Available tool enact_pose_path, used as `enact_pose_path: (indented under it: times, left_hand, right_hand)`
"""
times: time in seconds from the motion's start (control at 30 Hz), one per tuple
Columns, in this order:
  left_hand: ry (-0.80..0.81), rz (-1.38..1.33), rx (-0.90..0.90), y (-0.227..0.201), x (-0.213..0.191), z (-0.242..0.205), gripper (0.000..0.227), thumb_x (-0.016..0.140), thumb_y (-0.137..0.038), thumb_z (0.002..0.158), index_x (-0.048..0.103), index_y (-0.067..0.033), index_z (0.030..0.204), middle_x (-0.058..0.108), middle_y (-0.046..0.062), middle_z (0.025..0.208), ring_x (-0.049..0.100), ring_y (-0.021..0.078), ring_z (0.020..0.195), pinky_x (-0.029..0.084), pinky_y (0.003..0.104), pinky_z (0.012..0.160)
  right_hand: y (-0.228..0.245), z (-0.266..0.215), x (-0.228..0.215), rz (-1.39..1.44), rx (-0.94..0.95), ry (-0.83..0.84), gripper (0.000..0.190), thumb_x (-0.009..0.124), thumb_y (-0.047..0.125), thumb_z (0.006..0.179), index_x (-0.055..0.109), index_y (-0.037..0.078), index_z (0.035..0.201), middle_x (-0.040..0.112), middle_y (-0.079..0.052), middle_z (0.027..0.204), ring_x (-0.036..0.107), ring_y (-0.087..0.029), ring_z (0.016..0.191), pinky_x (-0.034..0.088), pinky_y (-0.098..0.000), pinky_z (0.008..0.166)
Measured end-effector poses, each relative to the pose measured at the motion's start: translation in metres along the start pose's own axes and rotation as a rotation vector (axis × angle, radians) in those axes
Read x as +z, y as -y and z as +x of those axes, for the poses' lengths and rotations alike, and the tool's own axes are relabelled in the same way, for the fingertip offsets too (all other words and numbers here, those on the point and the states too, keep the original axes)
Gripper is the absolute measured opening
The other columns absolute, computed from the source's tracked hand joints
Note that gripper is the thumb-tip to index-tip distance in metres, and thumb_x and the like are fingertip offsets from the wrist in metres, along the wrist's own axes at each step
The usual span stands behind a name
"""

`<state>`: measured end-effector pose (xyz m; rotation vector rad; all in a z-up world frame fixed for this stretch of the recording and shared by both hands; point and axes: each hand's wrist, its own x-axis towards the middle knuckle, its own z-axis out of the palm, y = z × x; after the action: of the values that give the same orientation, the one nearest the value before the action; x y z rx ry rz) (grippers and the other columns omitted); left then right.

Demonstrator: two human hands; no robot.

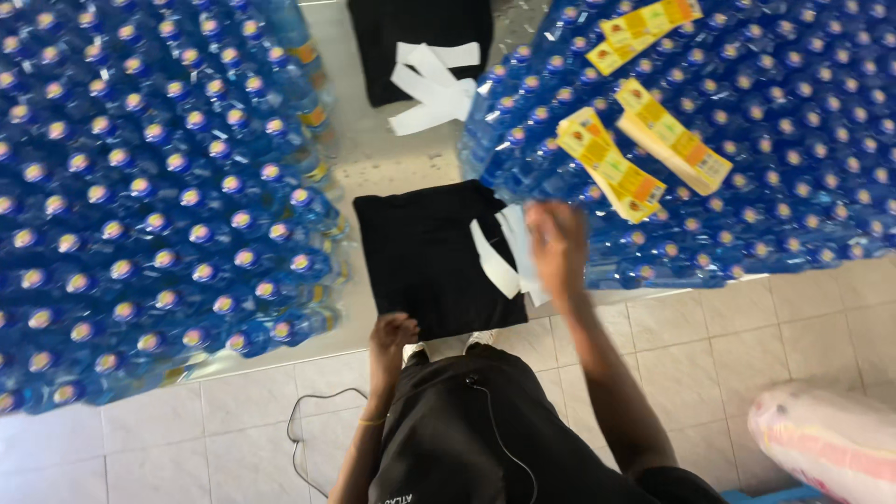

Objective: The person repeatedly picks up plastic water bottles, applies yellow labels to their sides, and places them on a black cloth. They handle the bottles and labels by hand, working among large stacks of bottled water.

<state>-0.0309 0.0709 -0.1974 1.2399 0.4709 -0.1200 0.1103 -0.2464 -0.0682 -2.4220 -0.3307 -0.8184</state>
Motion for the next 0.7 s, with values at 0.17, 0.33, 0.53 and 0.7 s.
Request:
enact_pose_path:
  times: [0.17,0.33,0.53,0.7]
  left_hand:
    - [0.326,0.267,0.123,-0.025,0.118,0.044,0.022,0.074,-0.002,0.102,0.073,-0.0045,0.124,0.080,0.019,0.107,0.082,0.0292,0.095,0.069,0.041,0.078]
    - [0.218,0.387,0.404,-0.107,0.227,0.109,0.040,0.074,-0.001,0.102,0.060,-0.0032,0.139,0.070,0.023,0.125,0.073,0.0424,0.113,0.065,0.052,0.092]
    - [0.218,0.600,0.652,-0.146,0.298,0.149,0.083,0.084,0.007,0.089,0.043,-0.0065,0.160,0.047,0.025,0.147,0.049,0.0560,0.142,0.054,0.066,0.115]
    - [0.170,0.755,0.700,-0.140,0.292,0.156,0.083,0.094,0.000,0.081,0.049,-0.0130,0.150,0.046,0.016,0.133,0.058,0.0499,0.129,0.055,0.063,0.108]
  right_hand:
    - [-0.083,0.053,-0.042,-0.580,-0.056,-0.031,0.034,0.087,0.032,0.100,0.079,0.007,0.122,0.069,-0.011,0.131,0.063,-0.039,0.121,0.053,-0.0522,0.096]
    - [-0.090,0.057,-0.032,-0.619,-0.085,-0.040,0.013,0.080,0.018,0.102,0.082,0.011,0.113,0.073,-0.004,0.117,0.070,-0.026,0.108,0.056,-0.0412,0.088]
    - [-0.083,0.071,-0.048,-0.461,-0.066,-0.158,0.011,0.085,0.005,0.095,0.080,0.011,0.104,0.076,-0.004,0.103,0.074,-0.025,0.099,0.056,-0.0376,0.084]
    - [-0.073,0.076,-0.067,-0.381,-0.100,-0.292,0.010,0.083,0.007,0.099,0.079,0.011,0.107,0.077,-0.003,0.109,0.073,-0.026,0.103,0.057,-0.0395,0.087]
